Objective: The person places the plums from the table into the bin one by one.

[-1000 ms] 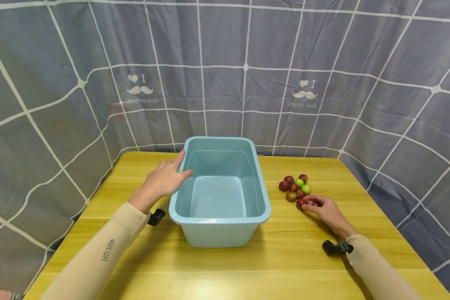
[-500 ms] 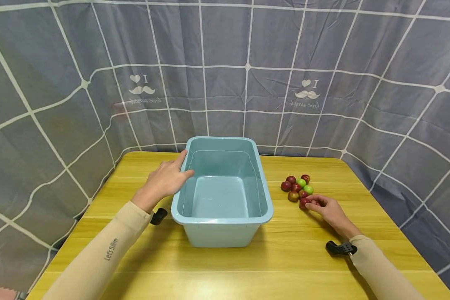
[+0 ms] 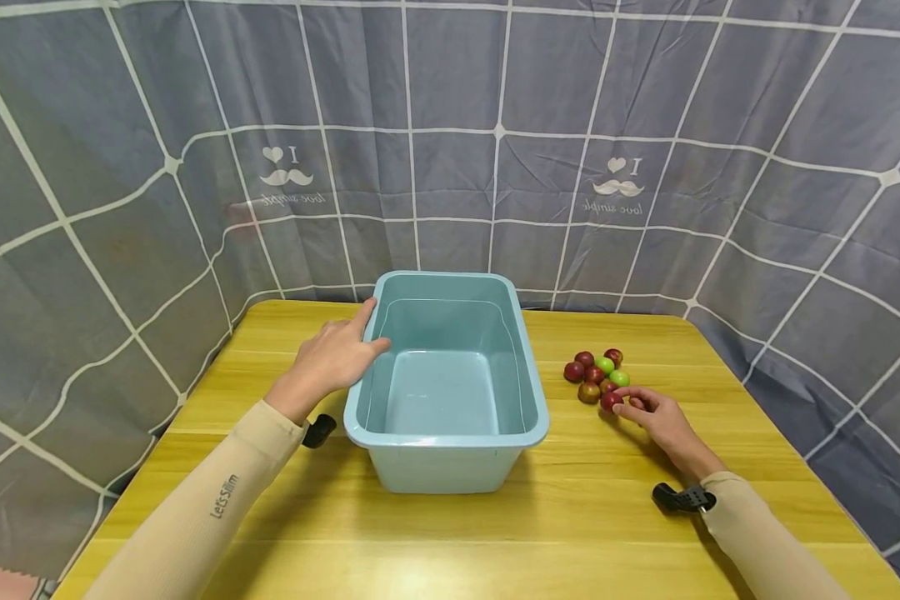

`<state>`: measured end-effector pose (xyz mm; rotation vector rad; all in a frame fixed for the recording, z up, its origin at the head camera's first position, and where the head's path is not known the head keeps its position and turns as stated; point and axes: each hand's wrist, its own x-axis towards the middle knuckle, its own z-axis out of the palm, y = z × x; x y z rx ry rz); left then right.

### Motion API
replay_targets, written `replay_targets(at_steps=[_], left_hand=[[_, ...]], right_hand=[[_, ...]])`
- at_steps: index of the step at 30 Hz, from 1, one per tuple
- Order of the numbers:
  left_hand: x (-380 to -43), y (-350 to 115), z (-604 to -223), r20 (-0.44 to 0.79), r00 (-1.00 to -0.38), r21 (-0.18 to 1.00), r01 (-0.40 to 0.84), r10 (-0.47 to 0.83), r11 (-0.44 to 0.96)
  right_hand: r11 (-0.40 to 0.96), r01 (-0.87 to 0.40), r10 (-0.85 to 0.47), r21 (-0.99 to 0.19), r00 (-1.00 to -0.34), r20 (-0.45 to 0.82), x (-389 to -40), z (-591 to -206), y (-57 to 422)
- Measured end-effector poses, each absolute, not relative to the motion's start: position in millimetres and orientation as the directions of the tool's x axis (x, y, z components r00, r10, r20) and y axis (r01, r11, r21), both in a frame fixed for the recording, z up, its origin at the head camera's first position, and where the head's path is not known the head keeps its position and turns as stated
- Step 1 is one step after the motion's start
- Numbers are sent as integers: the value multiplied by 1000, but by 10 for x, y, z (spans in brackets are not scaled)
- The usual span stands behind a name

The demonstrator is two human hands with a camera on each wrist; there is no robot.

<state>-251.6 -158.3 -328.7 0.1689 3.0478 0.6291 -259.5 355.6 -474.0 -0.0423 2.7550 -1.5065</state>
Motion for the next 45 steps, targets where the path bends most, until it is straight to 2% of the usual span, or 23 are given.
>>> replay_targets(at_steps=[4, 11, 14, 21, 26, 35, 45], left_hand=[[-2517, -1592, -3290, -2, -994, 394, 95, 105, 914], [-2513, -1593, -3281, -13, -995, 403, 87, 100, 911], [-2513, -1588, -3275, -18, -995, 407, 80, 95, 910], [-2511, -1576, -3262, -24, -996, 398, 73, 90, 914], [-2505, -1581, -3263, -23, -995, 391, 80, 97, 917], [-2512, -1585, -3280, -28, -995, 388, 75, 93, 919], [-2484, -1565, -3260, -26, -995, 374, 80, 96, 924]], right_hand=[[523, -25, -22, -852, -1000, 16, -2585, -4708, 3542], [370, -67, -76, -927, -996, 42, -2581, -4622, 3484], [344, -105, -113, -933, -991, 70, -2579, -4535, 3446], [328, -194, -158, -924, -976, 149, -2619, -4287, 3344], [311, -215, -190, -926, -968, 162, -2677, -4129, 3270], [361, -278, -258, -890, -947, 191, -2825, -3861, 3125], [364, -316, -274, -876, -935, 223, -2940, -3541, 2900]])
